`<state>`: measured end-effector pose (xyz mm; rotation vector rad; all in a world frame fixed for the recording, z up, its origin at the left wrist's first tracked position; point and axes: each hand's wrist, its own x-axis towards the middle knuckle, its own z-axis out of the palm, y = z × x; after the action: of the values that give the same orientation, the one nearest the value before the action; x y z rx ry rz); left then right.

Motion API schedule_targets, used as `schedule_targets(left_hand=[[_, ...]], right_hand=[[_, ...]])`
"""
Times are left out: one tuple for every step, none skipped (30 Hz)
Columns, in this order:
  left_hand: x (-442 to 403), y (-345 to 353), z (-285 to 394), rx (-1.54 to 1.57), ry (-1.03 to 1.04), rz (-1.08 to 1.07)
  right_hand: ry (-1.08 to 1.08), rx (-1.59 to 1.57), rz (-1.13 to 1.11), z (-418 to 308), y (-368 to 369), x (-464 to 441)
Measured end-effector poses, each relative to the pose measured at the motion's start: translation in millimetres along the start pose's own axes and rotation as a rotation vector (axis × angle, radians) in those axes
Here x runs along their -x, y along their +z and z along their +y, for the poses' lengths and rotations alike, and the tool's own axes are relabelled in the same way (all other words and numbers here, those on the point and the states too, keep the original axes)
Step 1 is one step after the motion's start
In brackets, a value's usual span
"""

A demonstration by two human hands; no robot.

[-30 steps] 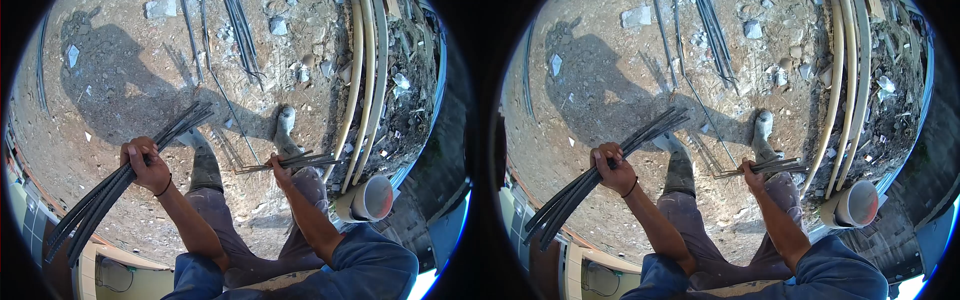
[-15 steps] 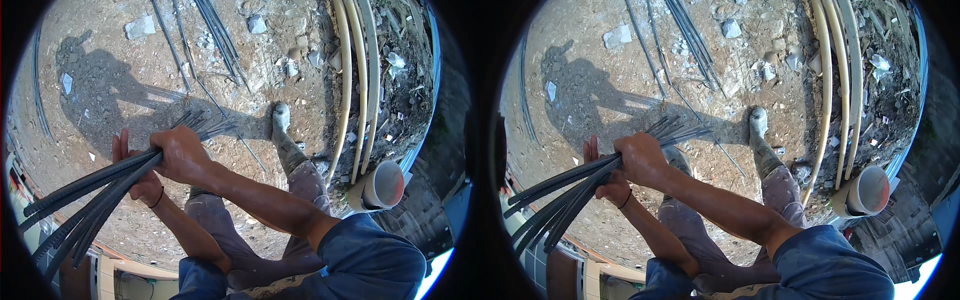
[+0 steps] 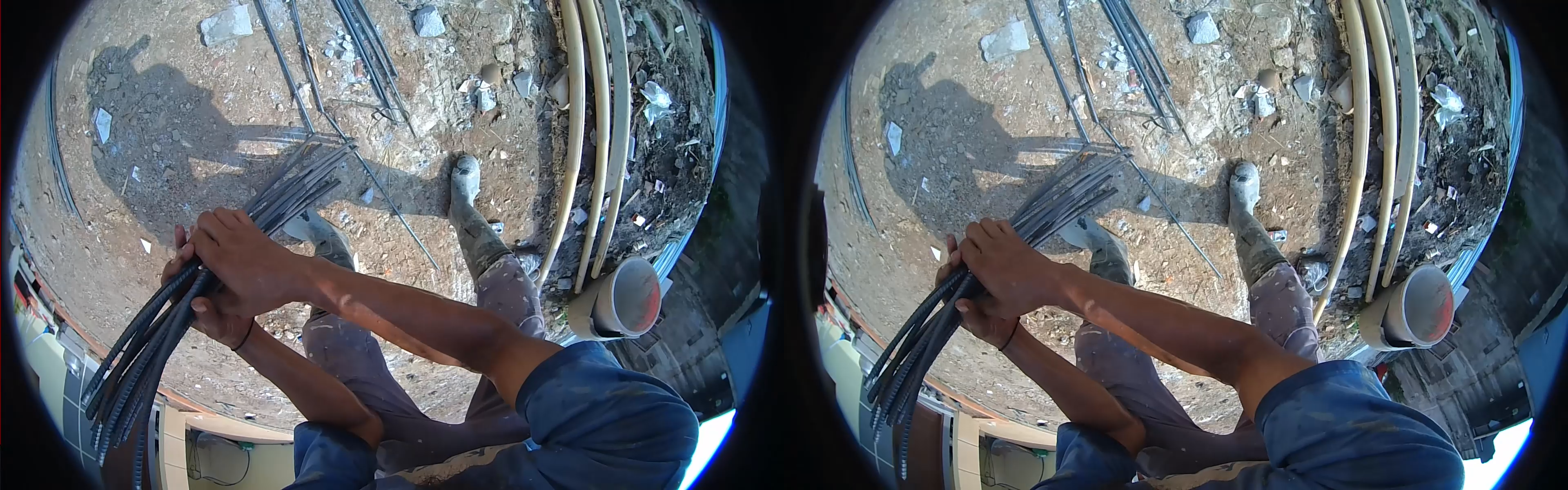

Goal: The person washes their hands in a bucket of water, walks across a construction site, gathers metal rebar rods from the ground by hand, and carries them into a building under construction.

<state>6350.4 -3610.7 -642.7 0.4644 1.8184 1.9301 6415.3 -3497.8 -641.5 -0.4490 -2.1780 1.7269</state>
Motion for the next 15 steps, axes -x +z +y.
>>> schedule_targets(left_hand=[[0, -8, -3, 0.074, -0.011, -0.008], [1, -17, -6, 0.074, -0.01, -0.009], [3, -24, -9, 0.101, -0.009, 0.0], [4, -28, -12, 0.128, -0.011, 0.009], [3, -16, -4, 0.023, -0.022, 0.062], [2, -16, -5, 0.02, -0.026, 0.067], [1, -19, -6, 0.048, -0.006, -0.024], [-2, -17, -4, 0.076, 0.012, -0.118], [-2, -12, -4, 0.096, 0.006, -0.097], [-5, -11, -4, 0.095, 0.007, -0.1], [-5, -10, -4, 0.087, 0.012, -0.088], [-5, -10, -4, 0.079, 0.017, -0.077], [-4, -10, -5, 0.076, 0.016, -0.08], [-3, -10, -4, 0.044, 0.005, -0.079], [-3, -10, -4, 0.013, -0.004, -0.079]], right_hand=[[0.0, 0.001, 0.002, 0, -4, 4], [-0.003, -0.047, -0.075, 1, -7, 11], [-0.005, -0.097, -0.155, 3, -11, 19], [-0.002, -0.096, -0.157, 12, -14, 28], [0.02, -0.214, -0.113, 24, -17, 38], [0.041, -0.335, -0.072, 38, -20, 47], [0.135, -0.328, -0.202, 51, -32, 50], [0.18, -0.346, -0.159, 56, -41, 55], [0.197, -0.309, -0.07, 62, -41, 59], [0.214, -0.268, 0.021, 73, -39, 66], [0.343, -0.228, 0.127, 89, -39, 74], [0.472, -0.186, 0.233, 110, -41, 80], [0.617, 0.002, 0.324, 133, -49, 83], [0.759, 0.191, 0.412, 157, -59, 88], [0.839, 0.356, 0.47, 181, -70, 92]])
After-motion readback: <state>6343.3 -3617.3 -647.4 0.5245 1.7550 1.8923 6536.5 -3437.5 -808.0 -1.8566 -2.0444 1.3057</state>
